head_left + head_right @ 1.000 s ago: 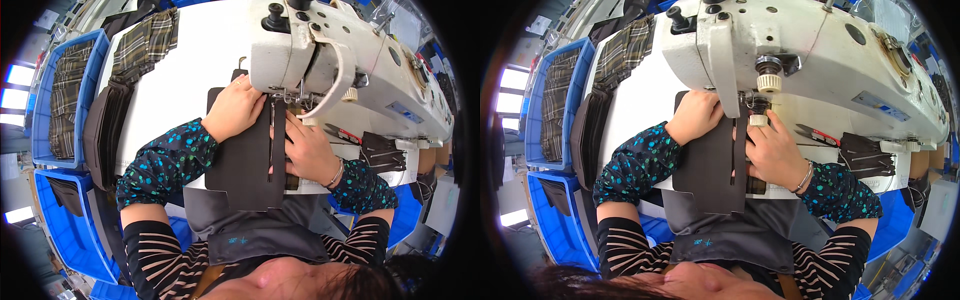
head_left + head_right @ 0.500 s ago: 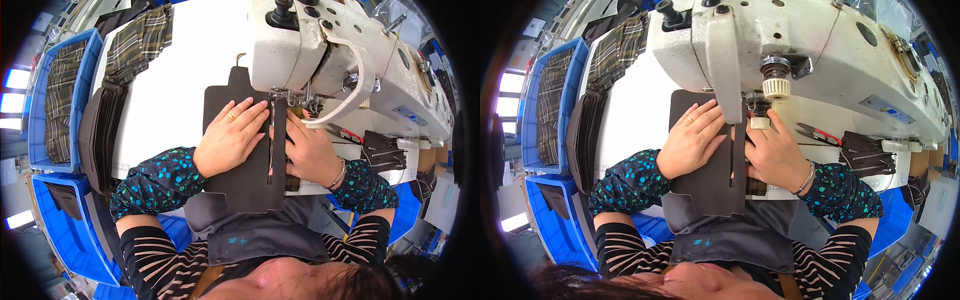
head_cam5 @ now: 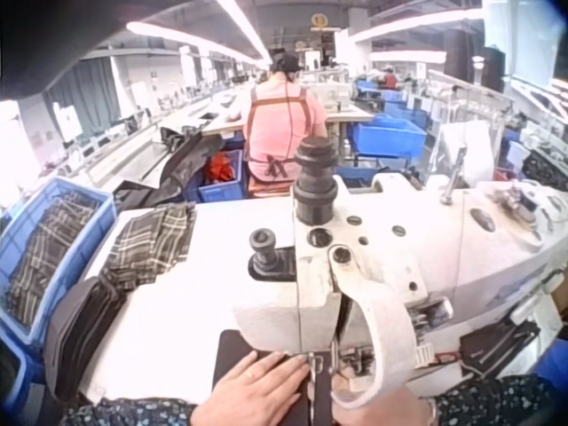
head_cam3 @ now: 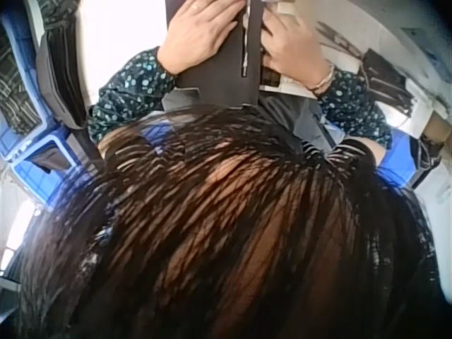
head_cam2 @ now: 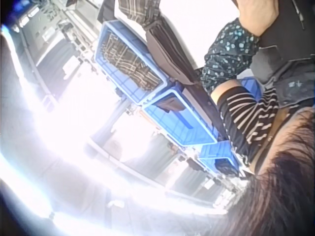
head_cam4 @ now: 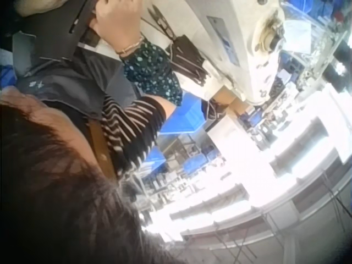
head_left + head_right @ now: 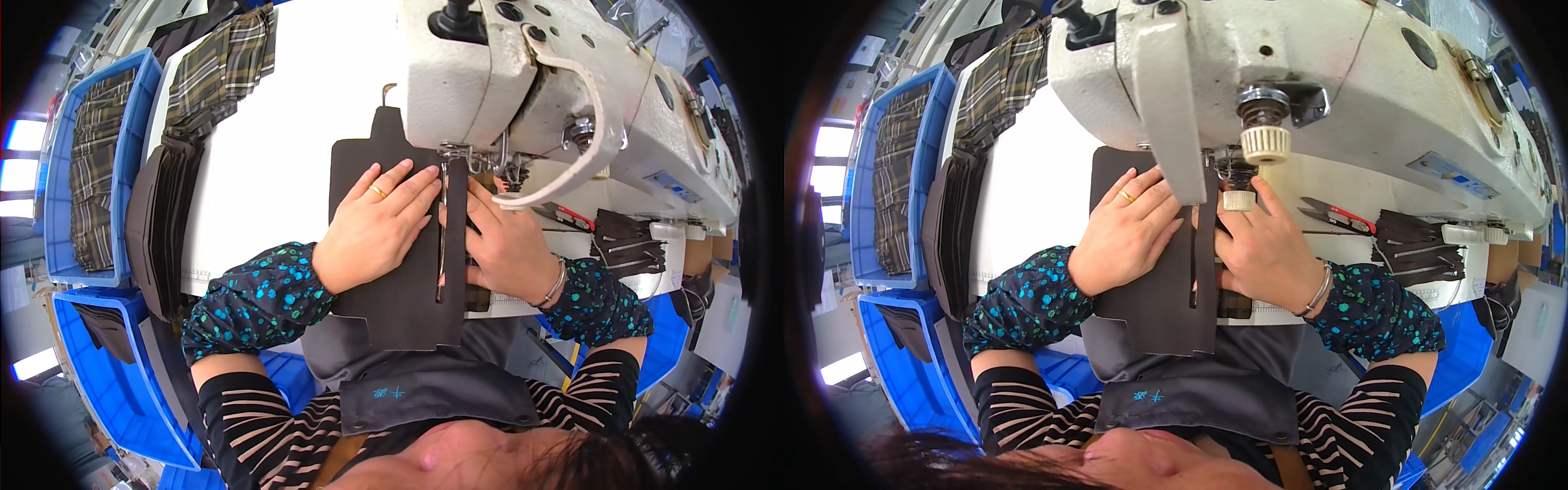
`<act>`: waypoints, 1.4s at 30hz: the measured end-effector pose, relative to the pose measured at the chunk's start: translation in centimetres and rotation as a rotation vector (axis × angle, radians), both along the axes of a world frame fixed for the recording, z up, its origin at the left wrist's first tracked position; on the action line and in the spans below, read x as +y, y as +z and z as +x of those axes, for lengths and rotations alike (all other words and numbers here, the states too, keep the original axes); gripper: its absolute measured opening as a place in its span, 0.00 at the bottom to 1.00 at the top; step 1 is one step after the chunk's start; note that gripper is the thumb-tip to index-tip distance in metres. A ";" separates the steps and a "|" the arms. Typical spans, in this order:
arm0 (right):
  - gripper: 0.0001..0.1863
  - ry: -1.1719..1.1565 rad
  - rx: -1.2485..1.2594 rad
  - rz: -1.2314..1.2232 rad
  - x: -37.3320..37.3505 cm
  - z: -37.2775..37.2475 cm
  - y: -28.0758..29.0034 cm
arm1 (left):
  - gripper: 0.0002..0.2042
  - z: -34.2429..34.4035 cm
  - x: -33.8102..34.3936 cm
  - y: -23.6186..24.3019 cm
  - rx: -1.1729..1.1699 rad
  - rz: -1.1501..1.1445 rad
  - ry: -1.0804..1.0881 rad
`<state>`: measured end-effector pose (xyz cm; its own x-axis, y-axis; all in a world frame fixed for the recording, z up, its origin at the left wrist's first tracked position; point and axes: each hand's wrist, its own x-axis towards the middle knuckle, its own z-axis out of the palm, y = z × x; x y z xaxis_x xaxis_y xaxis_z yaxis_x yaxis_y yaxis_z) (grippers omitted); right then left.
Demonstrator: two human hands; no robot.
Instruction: The person sews a zipper onto a piece of plaid fabric using an industrial sewing machine. They then attach a black fabric piece to the zipper, sewing it in place. Finally, they cut the thread and place the finished item into a blue bin.
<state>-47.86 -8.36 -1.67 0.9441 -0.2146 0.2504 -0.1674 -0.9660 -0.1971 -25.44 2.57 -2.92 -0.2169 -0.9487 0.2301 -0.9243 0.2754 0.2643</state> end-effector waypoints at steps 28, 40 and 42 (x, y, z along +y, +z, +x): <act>0.42 -0.077 -0.035 -0.078 -1.5 0.2 -0.2 | 0.22 0.1 -0.9 1.0 -0.015 -0.040 -0.025; 0.40 -0.094 -0.020 -0.068 -1.7 0.1 -0.6 | 0.22 -0.2 -1.3 1.0 -0.029 -0.086 -0.007; 0.40 -0.100 -0.022 -0.080 -1.8 0.2 -0.5 | 0.22 -0.2 -1.3 0.8 -0.035 -0.082 -0.001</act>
